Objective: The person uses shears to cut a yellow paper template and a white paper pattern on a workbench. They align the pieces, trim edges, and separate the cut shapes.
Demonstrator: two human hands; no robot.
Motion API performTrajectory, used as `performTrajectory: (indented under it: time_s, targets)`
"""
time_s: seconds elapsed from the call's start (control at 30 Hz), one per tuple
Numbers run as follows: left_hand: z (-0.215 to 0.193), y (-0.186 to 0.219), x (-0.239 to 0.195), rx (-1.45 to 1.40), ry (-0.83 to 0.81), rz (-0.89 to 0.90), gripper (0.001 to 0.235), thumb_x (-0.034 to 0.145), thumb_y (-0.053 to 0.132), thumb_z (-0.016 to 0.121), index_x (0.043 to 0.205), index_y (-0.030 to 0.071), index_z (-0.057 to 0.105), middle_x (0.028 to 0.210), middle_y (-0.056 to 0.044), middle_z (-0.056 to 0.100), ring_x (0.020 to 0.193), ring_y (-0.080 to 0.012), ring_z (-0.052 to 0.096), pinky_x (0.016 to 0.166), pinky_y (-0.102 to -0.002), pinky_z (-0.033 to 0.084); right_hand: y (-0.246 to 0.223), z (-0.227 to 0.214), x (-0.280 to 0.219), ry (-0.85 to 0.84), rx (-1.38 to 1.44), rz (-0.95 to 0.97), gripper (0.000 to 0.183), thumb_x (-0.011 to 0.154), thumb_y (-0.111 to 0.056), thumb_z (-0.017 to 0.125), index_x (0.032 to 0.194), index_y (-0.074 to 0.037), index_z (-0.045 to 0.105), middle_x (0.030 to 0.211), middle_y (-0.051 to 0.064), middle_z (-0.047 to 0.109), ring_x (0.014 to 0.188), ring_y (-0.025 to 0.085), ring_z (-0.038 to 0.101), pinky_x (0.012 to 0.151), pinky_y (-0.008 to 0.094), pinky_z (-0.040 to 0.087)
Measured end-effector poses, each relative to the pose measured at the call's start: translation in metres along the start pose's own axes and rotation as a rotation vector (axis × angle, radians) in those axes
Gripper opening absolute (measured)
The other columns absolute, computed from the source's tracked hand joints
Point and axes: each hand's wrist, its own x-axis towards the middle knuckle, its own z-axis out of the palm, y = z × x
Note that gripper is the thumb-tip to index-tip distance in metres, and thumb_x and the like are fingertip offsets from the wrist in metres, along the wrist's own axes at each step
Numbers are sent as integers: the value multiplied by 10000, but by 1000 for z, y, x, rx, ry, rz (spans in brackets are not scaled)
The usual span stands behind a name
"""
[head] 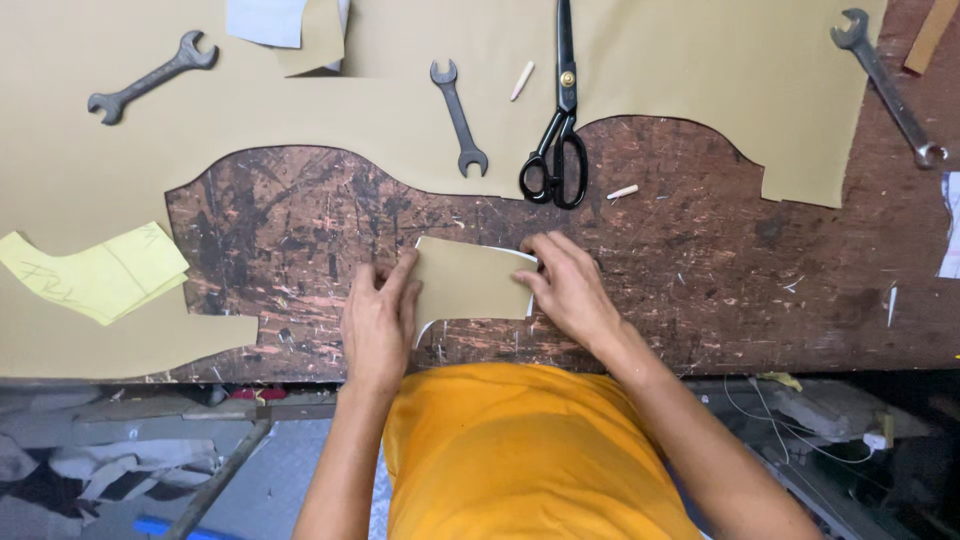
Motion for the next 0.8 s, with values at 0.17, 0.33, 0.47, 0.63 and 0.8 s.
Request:
performTrajectory:
  time_s: [0.17, 0.33, 0.47, 0.63, 0.8]
  targets:
    - [-3, -9, -13, -6, -13, -108, 408, 918, 73, 699, 1320, 139, 678, 937, -164, 618, 911, -381, 625, 805, -476, 513, -5, -4, -3, 164, -25, -162, 193, 941, -127, 712, 1086, -1, 693, 927, 131, 654, 837, 265, 651, 738, 396, 535]
    - [-3, -17, -18, -129, 47, -14, 416, 870, 39, 716, 1278, 103, 671, 1017, -139, 661, 972, -367, 635, 859, -463, 511, -8, -4, -5, 154, 35, -45, 175, 937, -116, 722, 1063, 4, 705, 906, 138, 657, 808, 252, 664, 727, 382, 535]
    - [-7, -20, -17, -127, -39, -9, 400, 865, 36, 722, 1257, 110, 697, 968, -138, 648, 955, -345, 626, 855, -453, 503, -9, -6, -5, 132, 99, 23, 156, 943, -84, 686, 1069, 6, 701, 915, 123, 663, 814, 222, 687, 730, 355, 550]
    - [-17, -17, -11, -119, -113, 24, 419, 846, 61, 738, 1259, 121, 705, 951, -135, 628, 948, -335, 608, 849, -448, 496, -12, -9, -3, 153, 114, -9, 158, 929, -40, 670, 1072, 21, 700, 936, 120, 667, 806, 212, 687, 740, 347, 565]
    - [-24, -17, -11, -135, -140, 78, 417, 849, 69, 730, 1263, 115, 704, 968, -124, 626, 954, -330, 597, 857, -448, 491, -12, -9, -4, 141, 111, 34, 160, 923, -48, 674, 1066, 19, 701, 927, 118, 667, 798, 208, 684, 735, 353, 559]
